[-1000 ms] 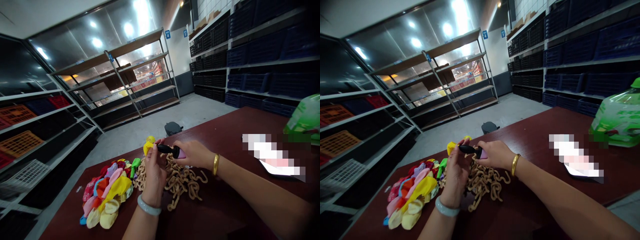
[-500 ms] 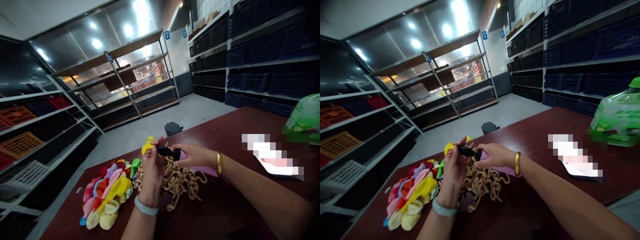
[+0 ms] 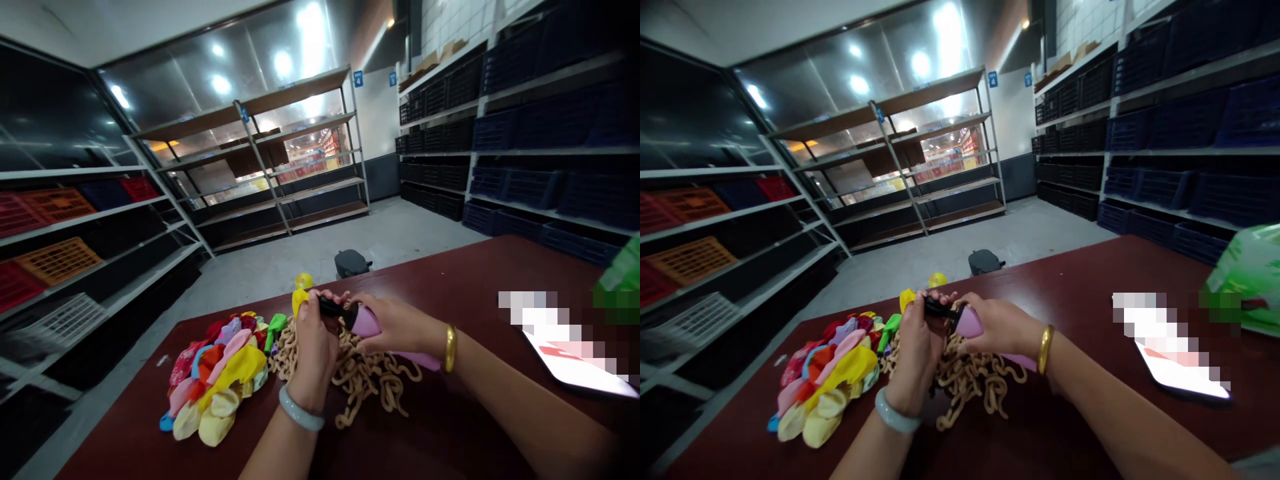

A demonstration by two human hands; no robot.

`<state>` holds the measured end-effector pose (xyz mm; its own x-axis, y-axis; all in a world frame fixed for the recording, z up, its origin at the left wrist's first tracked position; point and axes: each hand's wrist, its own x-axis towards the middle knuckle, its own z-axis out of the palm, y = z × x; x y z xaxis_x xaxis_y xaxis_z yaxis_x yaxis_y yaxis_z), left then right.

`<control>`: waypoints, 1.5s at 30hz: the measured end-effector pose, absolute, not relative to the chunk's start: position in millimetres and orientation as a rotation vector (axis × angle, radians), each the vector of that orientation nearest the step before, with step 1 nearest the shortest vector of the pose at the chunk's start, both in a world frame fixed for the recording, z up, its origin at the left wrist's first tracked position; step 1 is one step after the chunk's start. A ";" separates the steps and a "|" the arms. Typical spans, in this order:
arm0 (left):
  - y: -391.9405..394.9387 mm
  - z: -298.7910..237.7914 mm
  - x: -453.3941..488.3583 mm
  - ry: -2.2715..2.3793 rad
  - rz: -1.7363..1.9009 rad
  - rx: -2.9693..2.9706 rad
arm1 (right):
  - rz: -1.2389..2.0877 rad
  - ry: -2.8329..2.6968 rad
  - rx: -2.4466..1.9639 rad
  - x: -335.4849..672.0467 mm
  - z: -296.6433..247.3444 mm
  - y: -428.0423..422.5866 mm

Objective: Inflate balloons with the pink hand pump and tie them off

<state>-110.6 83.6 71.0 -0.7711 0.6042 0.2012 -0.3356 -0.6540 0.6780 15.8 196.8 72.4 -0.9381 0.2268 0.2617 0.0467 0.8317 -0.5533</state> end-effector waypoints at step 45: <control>40.9 97.4 -180.0 0.632 2.831 0.499 | 1.774 -2.544 -0.018 10.0 62.0 215.4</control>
